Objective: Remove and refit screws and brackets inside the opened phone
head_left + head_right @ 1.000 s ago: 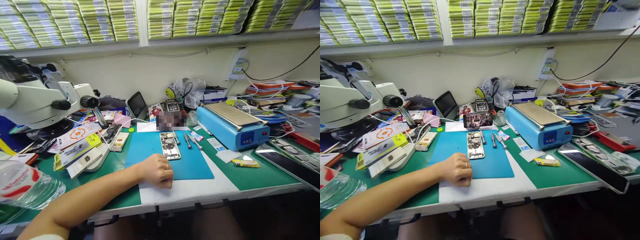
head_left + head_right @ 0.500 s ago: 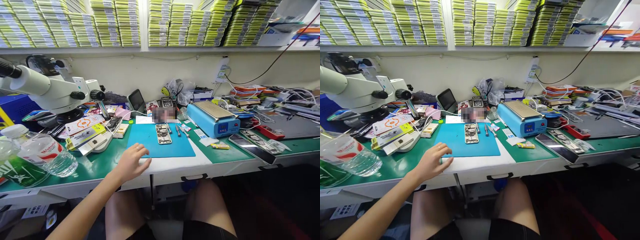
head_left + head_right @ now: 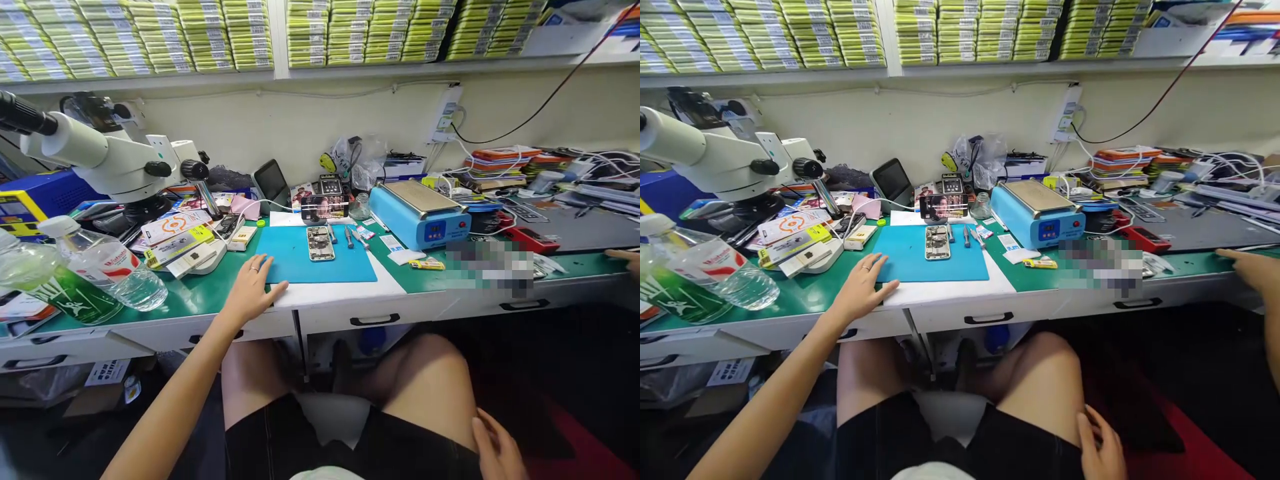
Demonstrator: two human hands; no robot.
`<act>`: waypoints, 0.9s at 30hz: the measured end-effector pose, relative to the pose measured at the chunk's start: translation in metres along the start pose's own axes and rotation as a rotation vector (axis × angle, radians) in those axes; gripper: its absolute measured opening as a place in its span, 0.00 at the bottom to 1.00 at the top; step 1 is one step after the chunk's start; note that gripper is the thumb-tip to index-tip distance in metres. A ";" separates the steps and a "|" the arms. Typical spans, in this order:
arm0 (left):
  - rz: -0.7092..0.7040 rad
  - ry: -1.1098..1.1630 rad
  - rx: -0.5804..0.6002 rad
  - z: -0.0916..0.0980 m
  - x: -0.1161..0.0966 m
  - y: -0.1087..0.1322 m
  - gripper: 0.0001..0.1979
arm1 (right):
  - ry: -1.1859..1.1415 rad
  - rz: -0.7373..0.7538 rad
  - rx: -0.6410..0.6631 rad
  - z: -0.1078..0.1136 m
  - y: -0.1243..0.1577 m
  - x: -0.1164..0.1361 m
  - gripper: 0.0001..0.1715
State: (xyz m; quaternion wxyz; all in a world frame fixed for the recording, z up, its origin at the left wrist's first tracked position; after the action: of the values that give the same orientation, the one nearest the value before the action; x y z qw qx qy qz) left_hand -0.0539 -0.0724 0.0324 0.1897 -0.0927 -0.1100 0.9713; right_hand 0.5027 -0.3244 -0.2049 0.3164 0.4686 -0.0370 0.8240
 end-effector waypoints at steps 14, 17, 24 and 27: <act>-0.016 -0.102 -0.239 0.018 -0.005 0.070 0.25 | 0.114 0.665 -0.036 -0.038 0.023 0.115 0.28; -0.067 -0.165 -0.327 0.011 -0.008 0.078 0.25 | 0.097 0.936 -0.033 -0.037 0.022 0.182 0.22; -0.156 -0.280 -0.488 -0.005 -0.013 0.077 0.20 | 0.146 1.450 0.261 -0.058 0.016 0.357 0.15; -0.166 -0.302 -0.497 -0.005 -0.015 0.077 0.20 | 0.269 1.459 0.446 -0.095 -0.020 0.430 0.14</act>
State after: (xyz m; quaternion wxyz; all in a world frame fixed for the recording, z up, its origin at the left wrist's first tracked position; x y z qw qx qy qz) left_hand -0.0657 -0.1470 0.0105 0.2212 0.0184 -0.3785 0.8986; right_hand 0.2878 -0.0655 0.0798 -0.4066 0.2742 -0.1311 0.8616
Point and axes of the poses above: each hand's wrist, its own y-axis away from the middle knuckle, its own z-axis out of the back of the hand, x = y × z, the point moved 9 cm from there along -y, towards the middle knuckle, and after that the axes turned 15 degrees about x, right-handed, at the moved point
